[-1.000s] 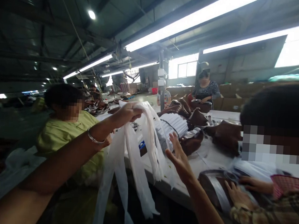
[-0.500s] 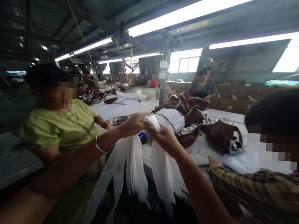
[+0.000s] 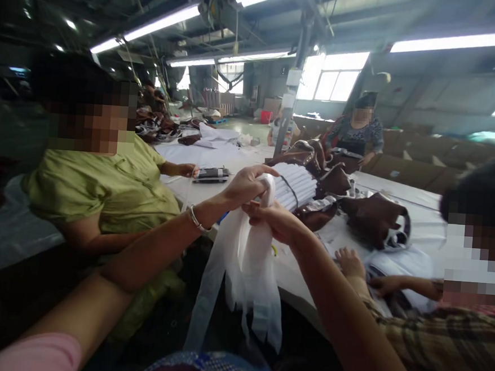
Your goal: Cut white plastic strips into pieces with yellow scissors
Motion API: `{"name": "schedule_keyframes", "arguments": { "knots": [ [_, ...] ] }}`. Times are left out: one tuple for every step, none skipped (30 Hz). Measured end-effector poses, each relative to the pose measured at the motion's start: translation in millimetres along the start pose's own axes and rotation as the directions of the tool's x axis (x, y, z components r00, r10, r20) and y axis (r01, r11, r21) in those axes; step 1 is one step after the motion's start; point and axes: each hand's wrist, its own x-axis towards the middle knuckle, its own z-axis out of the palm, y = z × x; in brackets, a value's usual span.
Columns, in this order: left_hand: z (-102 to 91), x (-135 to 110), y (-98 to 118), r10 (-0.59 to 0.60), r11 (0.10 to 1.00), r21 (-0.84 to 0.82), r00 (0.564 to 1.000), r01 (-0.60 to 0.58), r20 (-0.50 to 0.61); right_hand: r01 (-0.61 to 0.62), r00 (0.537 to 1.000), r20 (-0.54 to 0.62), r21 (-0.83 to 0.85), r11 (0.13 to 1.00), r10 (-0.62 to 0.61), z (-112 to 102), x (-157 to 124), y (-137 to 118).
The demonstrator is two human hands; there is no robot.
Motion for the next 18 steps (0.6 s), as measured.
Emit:
{"name": "schedule_keyframes", "arguments": {
  "knots": [
    [0.6, 2, -1, 0.005, 1.000, 0.001, 1.000, -0.005, -0.009, -0.011, 1.000, -0.017, 0.005, 1.000, 0.011, 0, 2, 0],
    [1.2, 3, -2, 0.015, 1.000, 0.014, 1.000, -0.015, -0.018, -0.020, 0.999, -0.037, 0.008, 1.000, 0.020, -1, 5, 0],
    [2.0, 4, -2, 0.030, 0.999, 0.037, 0.999, -0.029, -0.022, -0.028, 0.998, -0.048, 0.006, 1.000, 0.029, -1, 7, 1],
    [2.8, 6, -3, 0.048, 0.997, 0.066, 0.999, -0.046, -0.018, -0.037, 0.998, -0.056, 0.000, 0.999, 0.037, -1, 9, 1],
    [3.5, 7, -4, 0.068, 0.993, 0.098, 0.998, -0.067, -0.007, -0.047, 0.997, -0.065, -0.010, 0.999, 0.046, 0, 11, 2],
    [4.0, 8, -5, 0.093, 0.987, 0.133, 0.996, -0.094, 0.011, -0.059, 0.995, -0.081, -0.022, 0.998, 0.057, 1, 12, 3],
    [4.0, 10, -6, 0.121, 0.977, 0.170, 0.992, -0.125, 0.037, -0.073, 0.992, -0.105, -0.034, 0.997, 0.069, 2, 14, 4],
    [3.1, 11, -6, 0.145, 0.966, 0.206, 0.987, -0.156, 0.067, -0.085, 0.988, -0.136, -0.048, 0.995, 0.078, 3, 16, 6],
    [0.9, 13, -7, 0.162, 0.954, 0.237, 0.982, -0.181, 0.099, -0.096, 0.982, -0.167, -0.062, 0.993, 0.085, 4, 17, 8],
    [-2.9, 15, -7, 0.172, 0.945, 0.258, 0.976, -0.202, 0.132, -0.104, 0.978, -0.191, -0.076, 0.992, 0.088, 5, 19, 9],
    [-8.4, 16, -7, 0.181, 0.942, 0.254, 0.969, -0.220, 0.167, -0.109, 0.975, -0.205, -0.092, 0.990, 0.089, 6, 20, 10],
    [-15.4, 15, -7, 0.192, 0.948, 0.216, 0.960, -0.235, 0.203, -0.109, 0.974, -0.210, -0.111, 0.988, 0.084, 7, 21, 11],
    [-23.4, 14, -9, 0.206, 0.960, 0.138, 0.949, -0.243, 0.239, -0.102, 0.975, -0.210, -0.131, 0.986, 0.073, 7, 22, 10],
    [-31.6, 11, -11, 0.224, 0.971, 0.025, 0.936, -0.239, 0.270, -0.091, 0.976, -0.210, -0.149, 0.985, 0.058, 8, 23, 9],
    [-39.1, 6, -16, 0.243, 0.969, -0.113, 0.927, -0.219, 0.287, -0.073, 0.977, -0.212, -0.160, 0.984, 0.038, 8, 24, 6],
    [-44.9, -1, -22, 0.255, 0.949, -0.257, 0.924, -0.183, 0.285, -0.047, 0.977, -0.212, -0.168, 0.985, 0.010, 9, 25, 2],
    [-48.1, -8, -30, 0.253, 0.911, -0.389, 0.930, -0.137, 0.266, -0.016, 0.977, -0.212, -0.170, 0.985, -0.020, 10, 27, -3],
    [-48.5, -16, -40, 0.238, 0.863, -0.497, 0.940, -0.089, 0.245, 0.012, 0.976, -0.210, -0.170, 0.985, -0.048, 12, 30, -8]
  ]
}}
